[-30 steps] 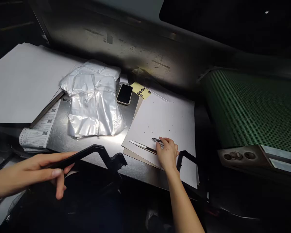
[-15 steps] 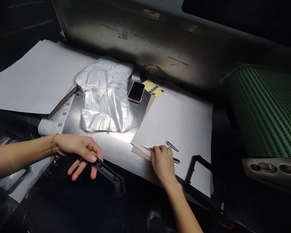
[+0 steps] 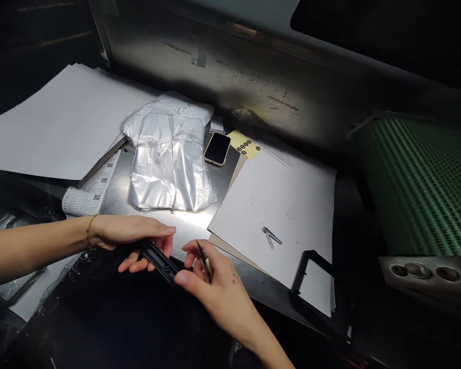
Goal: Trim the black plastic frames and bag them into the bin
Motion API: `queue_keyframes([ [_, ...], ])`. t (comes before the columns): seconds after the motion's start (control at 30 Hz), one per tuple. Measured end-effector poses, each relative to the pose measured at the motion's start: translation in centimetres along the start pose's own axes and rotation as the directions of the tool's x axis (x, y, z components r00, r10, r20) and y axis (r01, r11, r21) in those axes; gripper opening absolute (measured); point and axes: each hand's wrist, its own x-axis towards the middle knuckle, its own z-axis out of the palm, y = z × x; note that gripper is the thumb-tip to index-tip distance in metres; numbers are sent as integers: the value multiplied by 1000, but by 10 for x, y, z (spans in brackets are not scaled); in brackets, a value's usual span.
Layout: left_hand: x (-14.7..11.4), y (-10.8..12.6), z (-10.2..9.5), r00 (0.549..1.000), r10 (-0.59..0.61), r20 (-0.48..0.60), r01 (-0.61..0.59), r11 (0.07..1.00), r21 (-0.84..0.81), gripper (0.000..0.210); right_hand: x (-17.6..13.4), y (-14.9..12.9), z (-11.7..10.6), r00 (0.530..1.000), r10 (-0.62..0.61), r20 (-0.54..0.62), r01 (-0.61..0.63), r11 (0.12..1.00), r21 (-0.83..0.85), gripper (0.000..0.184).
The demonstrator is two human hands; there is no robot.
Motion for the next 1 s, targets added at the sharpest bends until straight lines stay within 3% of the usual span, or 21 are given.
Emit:
queue_keyframes([
  [0.07, -1, -1, 1, 999, 17, -36, -18, 999, -34, 41, -5, -14, 2, 990, 39, 137, -47, 997, 55, 16],
  [0.1, -3, -3, 2, 998, 28, -49, -31, 998, -55, 40, -6, -17, 2, 987, 57, 148, -62, 997, 34, 14],
  [0.23, -21, -21, 7, 995, 76, -69, -84, 988, -128, 32, -10, -16, -3, 989, 142, 30, -142, 990, -10, 17],
  [0.4, -44, -33, 24, 987, 78, -140, -91, 992, -88, 31, -12, -19, 1, 969, 248, 17, -249, 967, 56, 21],
  [0.53, -52, -29, 33, 981, 48, -187, -54, 998, -29, 32, -12, -24, 7, 959, 257, 117, -279, 926, 255, 22],
  [0.73, -57, -32, 34, 986, 53, -159, -55, 998, -10, 30, -12, -24, 6, 940, 200, 275, -322, 786, 528, 13],
  [0.83, -58, -30, 34, 988, 47, -144, -46, 999, 13, 28, -14, -21, -2, 941, 182, 286, -305, 822, 481, 6],
  [0.93, -57, -25, 34, 992, 41, -121, -38, 999, 31, 29, -20, -12, -13, 956, 108, 273, -213, 895, 392, 24],
  [1.0, -55, -21, 34, 993, 9, -115, -6, 1000, 28, 29, -25, -8, -20, 982, 101, 156, -144, 944, 295, 30],
])
